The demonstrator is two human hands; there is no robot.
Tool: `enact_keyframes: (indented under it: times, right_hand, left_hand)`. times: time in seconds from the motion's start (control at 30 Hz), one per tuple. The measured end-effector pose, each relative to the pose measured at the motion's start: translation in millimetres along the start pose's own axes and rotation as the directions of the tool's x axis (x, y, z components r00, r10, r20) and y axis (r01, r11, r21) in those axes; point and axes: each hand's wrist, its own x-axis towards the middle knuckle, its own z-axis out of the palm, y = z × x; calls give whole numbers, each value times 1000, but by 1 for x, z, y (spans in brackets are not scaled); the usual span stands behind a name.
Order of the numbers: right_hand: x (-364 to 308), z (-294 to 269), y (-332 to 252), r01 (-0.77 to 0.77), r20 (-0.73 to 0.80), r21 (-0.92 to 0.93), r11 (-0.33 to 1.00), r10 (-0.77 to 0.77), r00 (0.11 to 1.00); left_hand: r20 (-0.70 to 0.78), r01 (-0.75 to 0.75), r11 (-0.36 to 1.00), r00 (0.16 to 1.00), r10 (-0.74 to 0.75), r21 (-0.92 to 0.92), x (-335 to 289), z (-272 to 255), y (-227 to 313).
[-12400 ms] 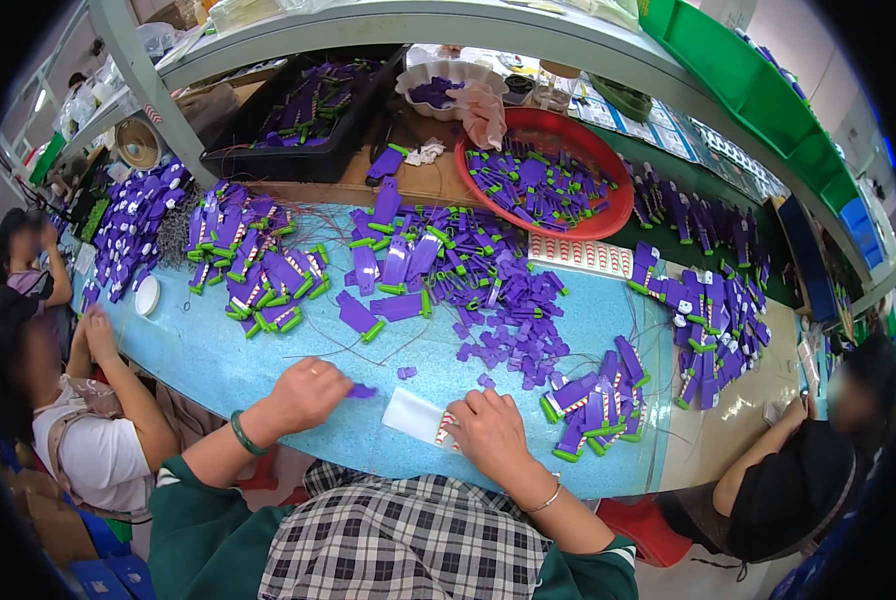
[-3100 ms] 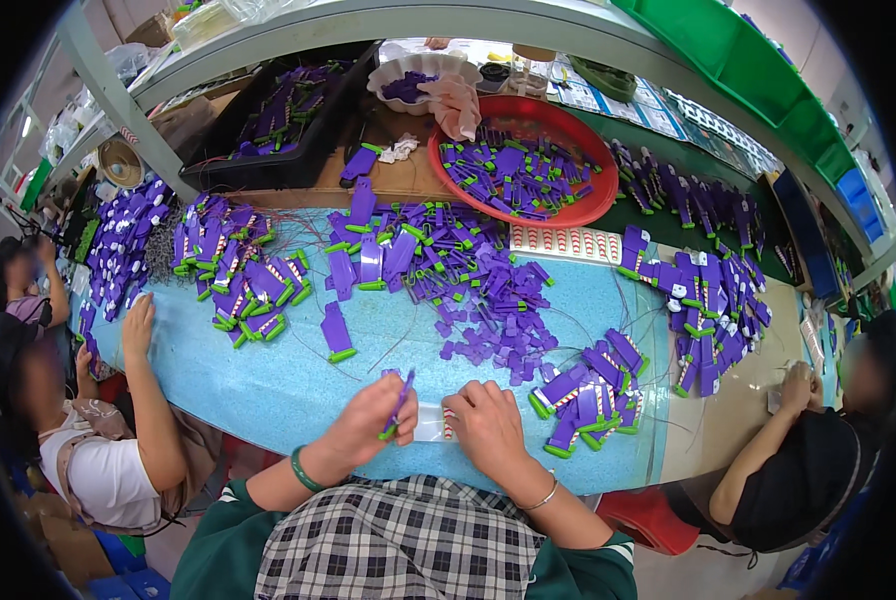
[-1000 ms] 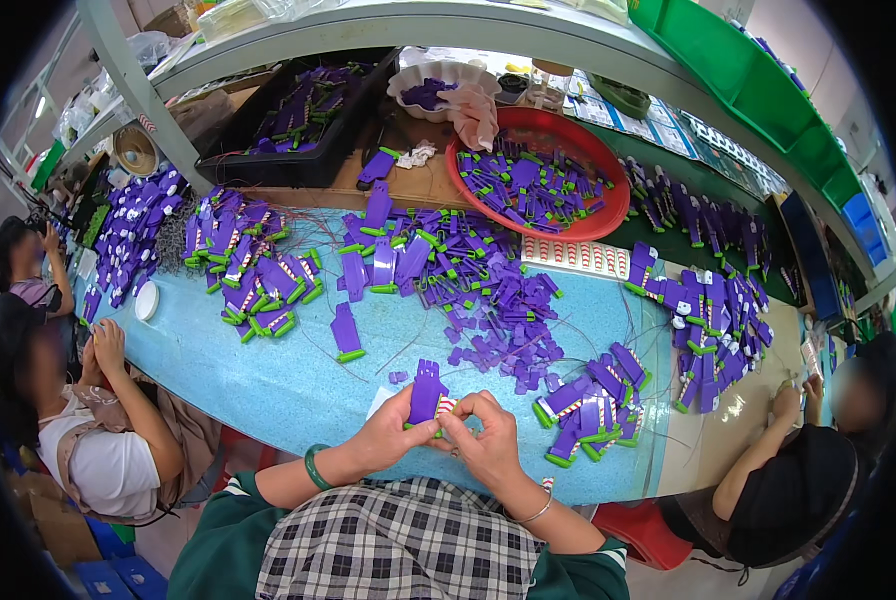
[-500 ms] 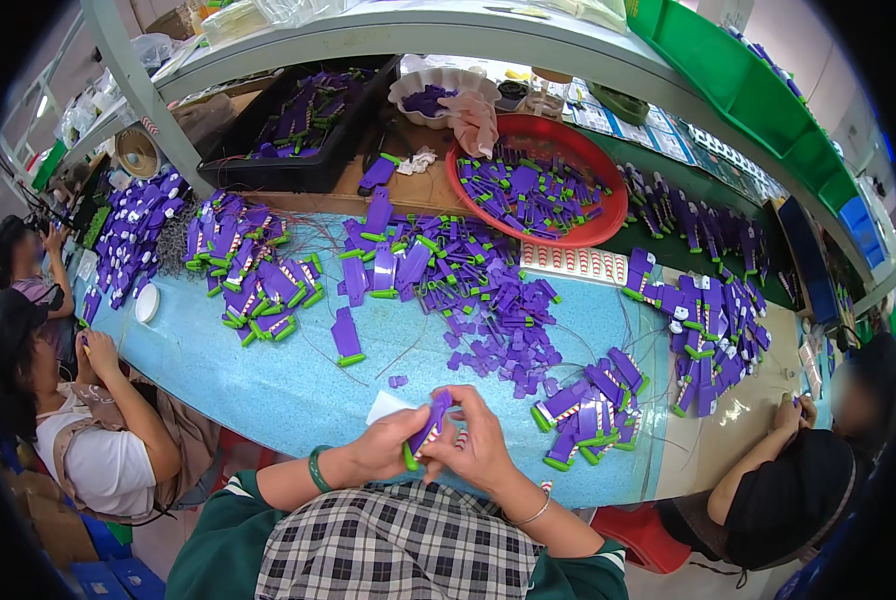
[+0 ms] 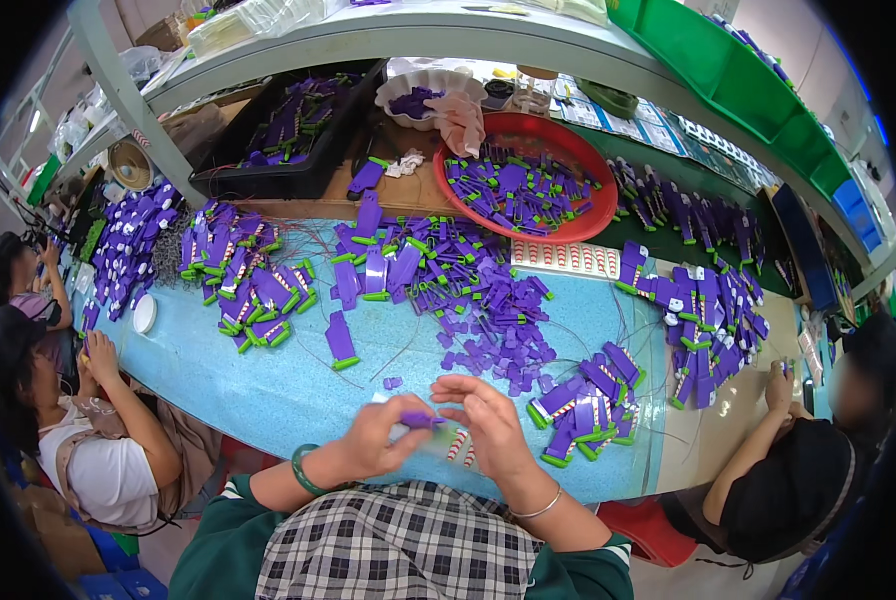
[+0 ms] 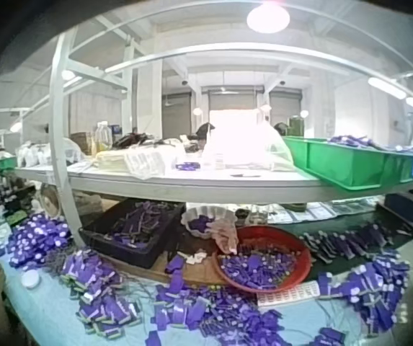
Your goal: The person assembles small purple and green plastic components by hand at a workbench. They repeatedly pick up a purple base, insert a green piece, and place the finished unit on the table.
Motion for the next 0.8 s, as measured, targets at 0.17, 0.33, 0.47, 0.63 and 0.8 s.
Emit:
enact_keyframes:
  times: [0.17,0.33,0.47,0.63,0.8]
  right_hand:
    - [0,-3,-3,-156,71,-15,988,157,985]
    - [6,-3,1,-113,86,-55,992,118,989]
    - [5,-2,4,-217,71,-35,976,219,973]
    - [-4,0,11,-412,91,24,911,409,908]
    - [-26,-8,12,-449,133,-83,889,457,880]
  left_hand:
    - [15,-589,587,713,701,555,16,-21,-5]
    - [82,-679,483,621,779,553,11,-11,-17]
    - [62,-728,456,560,826,512,8,-5,-17]
    - [56,-732,442,545,837,519,5,-7,-19]
    - [57,-708,485,592,804,514,0,-4,-20]
